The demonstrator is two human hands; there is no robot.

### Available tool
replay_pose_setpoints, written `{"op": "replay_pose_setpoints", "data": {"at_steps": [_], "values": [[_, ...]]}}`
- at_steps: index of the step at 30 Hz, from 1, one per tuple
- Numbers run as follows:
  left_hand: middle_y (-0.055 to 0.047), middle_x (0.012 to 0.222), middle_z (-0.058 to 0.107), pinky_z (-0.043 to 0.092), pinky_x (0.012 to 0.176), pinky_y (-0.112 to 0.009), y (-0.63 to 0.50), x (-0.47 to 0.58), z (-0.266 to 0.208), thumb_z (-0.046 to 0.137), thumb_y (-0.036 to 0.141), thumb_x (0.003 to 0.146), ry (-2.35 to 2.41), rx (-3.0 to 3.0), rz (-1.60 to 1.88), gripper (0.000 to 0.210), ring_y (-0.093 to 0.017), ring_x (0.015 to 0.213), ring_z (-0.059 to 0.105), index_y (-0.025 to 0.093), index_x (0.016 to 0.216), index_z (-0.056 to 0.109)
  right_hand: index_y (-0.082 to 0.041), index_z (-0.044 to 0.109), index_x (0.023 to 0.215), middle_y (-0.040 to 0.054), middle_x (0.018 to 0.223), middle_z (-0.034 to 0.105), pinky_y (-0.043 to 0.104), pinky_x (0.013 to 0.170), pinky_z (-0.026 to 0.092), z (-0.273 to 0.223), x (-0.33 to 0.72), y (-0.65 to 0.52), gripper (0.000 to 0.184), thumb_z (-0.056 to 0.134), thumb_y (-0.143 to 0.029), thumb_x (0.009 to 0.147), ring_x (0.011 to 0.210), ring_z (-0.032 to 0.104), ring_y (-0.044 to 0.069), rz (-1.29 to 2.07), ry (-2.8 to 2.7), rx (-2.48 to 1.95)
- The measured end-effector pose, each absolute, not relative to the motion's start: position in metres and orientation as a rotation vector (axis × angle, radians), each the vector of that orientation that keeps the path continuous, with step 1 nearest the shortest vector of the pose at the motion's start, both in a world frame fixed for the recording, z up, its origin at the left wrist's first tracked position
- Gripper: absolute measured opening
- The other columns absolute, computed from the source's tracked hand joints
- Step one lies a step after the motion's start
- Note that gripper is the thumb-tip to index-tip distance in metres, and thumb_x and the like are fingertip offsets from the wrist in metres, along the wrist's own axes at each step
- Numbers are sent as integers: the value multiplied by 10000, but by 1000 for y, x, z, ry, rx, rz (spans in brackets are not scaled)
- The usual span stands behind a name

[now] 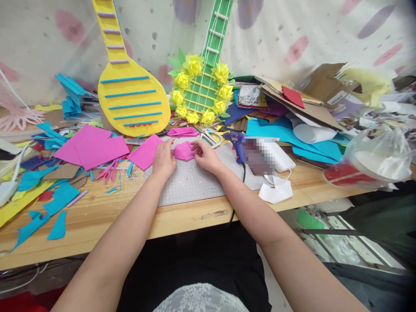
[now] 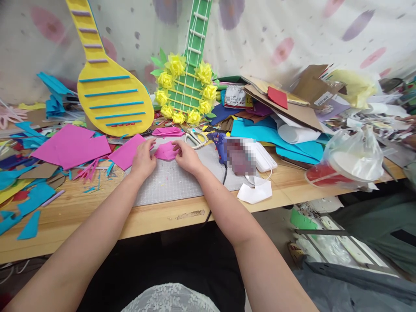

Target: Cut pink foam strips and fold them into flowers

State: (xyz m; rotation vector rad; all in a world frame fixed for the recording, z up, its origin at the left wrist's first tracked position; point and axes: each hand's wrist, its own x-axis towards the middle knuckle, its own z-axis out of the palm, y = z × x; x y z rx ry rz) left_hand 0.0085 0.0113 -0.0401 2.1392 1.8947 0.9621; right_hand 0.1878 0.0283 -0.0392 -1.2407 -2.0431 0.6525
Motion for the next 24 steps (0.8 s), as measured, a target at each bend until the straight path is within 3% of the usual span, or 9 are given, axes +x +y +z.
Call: {"op": "replay_pose_setpoints", "data": {"at_steps": [4, 8, 14, 24], "values": [[-46, 1141, 639, 448, 960, -324, 7, 8, -36, 409, 2, 685, 1837, 2101, 980, 573, -173, 1072, 587, 205, 1215, 489, -157, 526, 1138, 69, 1050, 630, 326, 879, 442, -39, 194, 33, 557, 395, -19, 615, 982, 551, 164, 537, -2068, -1225], [-11, 1075, 673, 466, 914, -295, -1, 9, -28, 402, 20, 706, 1756, 2104, 969, 557, -147, 1020, 617, 216, 1221, 477, -136, 519, 1156, 65, 1006, 648, 330, 893, 436, -38, 200, 34, 556, 396, -15, 628, 965, 565, 161, 624, -2139, -1188], [-80, 1182, 633, 446, 951, -348, -3, 11, -29, 515, 91, 694, 1723, 2202, 716, 606, -218, 1096, 582, 174, 1289, 438, -145, 489, 1219, 67, 1059, 635, 337, 930, 417, -35, 199, 29, 569, 494, -70, 655, 997, 562, 164, 702, -2230, -1108], [-77, 1127, 658, 435, 932, -372, 5, 16, -34, 505, 90, 749, 1757, 2299, 728, 488, -229, 1053, 591, 176, 1229, 512, -170, 521, 1164, 55, 979, 654, 330, 889, 436, -40, 189, 29, 401, 517, -158, 764, 927, 583, 157, 576, -2220, -1176]]}}
